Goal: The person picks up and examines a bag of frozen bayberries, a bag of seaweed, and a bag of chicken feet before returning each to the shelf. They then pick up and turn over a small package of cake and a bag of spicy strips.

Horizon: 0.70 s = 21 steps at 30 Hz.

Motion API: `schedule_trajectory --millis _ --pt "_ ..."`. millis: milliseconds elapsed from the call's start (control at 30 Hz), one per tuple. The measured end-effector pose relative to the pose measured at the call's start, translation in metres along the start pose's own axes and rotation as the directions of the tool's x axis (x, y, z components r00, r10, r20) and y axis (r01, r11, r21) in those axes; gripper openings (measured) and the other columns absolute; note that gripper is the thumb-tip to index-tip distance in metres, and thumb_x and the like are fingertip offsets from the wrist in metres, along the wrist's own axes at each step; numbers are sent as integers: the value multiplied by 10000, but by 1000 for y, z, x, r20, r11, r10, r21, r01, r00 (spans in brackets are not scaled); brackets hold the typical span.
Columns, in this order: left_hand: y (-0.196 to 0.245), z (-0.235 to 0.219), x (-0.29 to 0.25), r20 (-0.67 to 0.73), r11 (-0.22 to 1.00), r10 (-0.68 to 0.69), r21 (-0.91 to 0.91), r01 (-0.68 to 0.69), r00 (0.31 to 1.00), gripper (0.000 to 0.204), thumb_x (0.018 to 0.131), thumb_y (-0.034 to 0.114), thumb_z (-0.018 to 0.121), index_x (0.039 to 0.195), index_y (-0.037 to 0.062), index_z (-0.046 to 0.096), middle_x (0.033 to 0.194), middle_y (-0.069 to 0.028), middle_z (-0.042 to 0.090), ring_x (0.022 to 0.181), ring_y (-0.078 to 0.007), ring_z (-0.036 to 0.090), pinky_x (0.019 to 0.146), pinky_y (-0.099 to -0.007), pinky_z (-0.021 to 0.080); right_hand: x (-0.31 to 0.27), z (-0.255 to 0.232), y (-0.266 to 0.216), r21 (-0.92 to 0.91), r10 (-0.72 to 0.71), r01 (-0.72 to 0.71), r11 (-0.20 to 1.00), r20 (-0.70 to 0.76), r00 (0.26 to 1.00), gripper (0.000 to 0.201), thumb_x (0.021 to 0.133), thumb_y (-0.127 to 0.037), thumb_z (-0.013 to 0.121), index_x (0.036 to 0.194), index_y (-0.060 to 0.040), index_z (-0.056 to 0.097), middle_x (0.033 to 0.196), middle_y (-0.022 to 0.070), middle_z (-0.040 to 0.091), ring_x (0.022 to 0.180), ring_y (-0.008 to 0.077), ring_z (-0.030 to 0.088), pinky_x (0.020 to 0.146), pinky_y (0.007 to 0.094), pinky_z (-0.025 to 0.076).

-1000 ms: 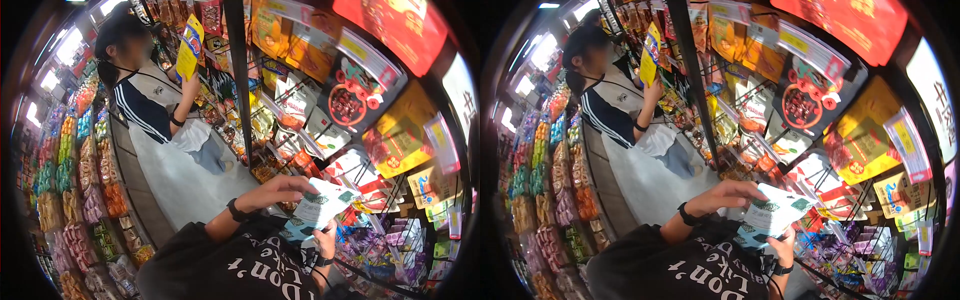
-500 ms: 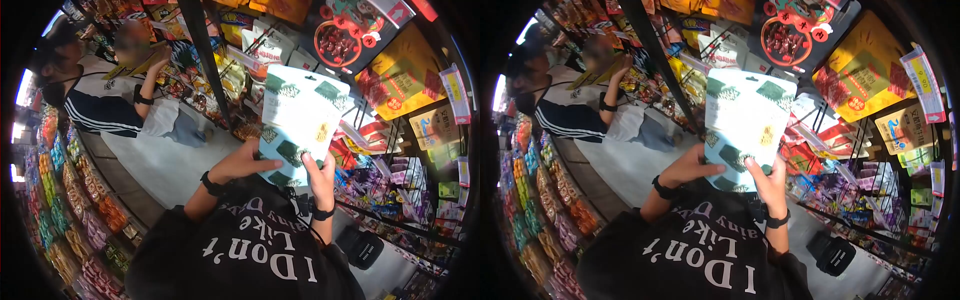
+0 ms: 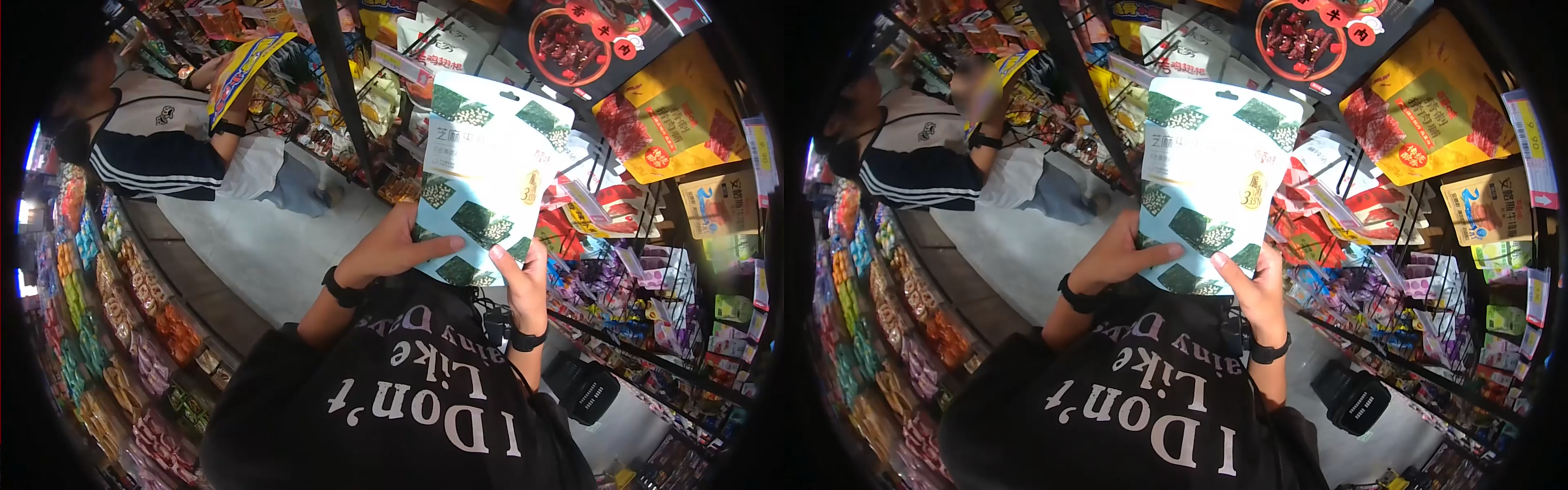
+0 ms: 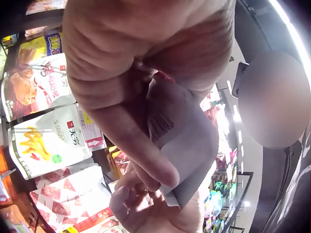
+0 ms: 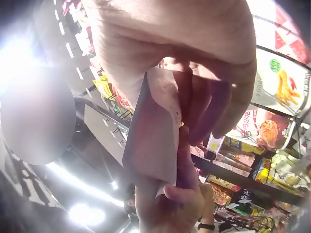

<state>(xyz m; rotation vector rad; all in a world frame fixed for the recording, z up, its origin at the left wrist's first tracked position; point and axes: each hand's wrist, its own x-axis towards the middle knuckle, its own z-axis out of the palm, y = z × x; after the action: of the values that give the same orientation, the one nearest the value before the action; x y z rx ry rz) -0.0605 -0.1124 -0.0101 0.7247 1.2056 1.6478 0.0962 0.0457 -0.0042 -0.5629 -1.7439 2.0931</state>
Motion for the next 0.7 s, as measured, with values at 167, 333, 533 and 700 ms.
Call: schedule_trajectory --millis 167,333,533,700 --pt "-4 0 4 25 1000 0 29 -1 1000 275 889 130 712 1119 -9 655 1024 -35 695 914 -78 615 795 -249 497 -4 -1 1 -20 -1 0 1000 -42 999 192 878 -91 692 1025 29 663 924 39 690 810 76 600 733 232 463" --pt "-1 -3 7 26 999 -13 40 12 1000 268 887 148 722 1093 -16 673 978 -34 706 868 -75 618 755 -246 504 -4 0 4 -32 -12 10 999 -60 998 176 878 -80 686 1014 28 663 907 38 694 789 74 602 719 232 467" --pt "-5 -5 13 34 999 10 44 -12 999 259 884 147 726 1081 -14 678 963 -31 706 859 -67 609 749 -242 497 -1 1 4 -27 -4 2 1000 -83 997 126 868 -47 677 966 30 689 883 44 702 766 73 601 712 230 464" --pt "-3 -6 16 48 998 -4 67 1 999 251 883 141 725 1075 -14 681 962 -30 705 860 -67 607 749 -241 495 0 -2 4 -26 9 -11 1000 -90 996 100 864 -38 675 928 34 698 849 37 702 742 67 594 685 222 452"
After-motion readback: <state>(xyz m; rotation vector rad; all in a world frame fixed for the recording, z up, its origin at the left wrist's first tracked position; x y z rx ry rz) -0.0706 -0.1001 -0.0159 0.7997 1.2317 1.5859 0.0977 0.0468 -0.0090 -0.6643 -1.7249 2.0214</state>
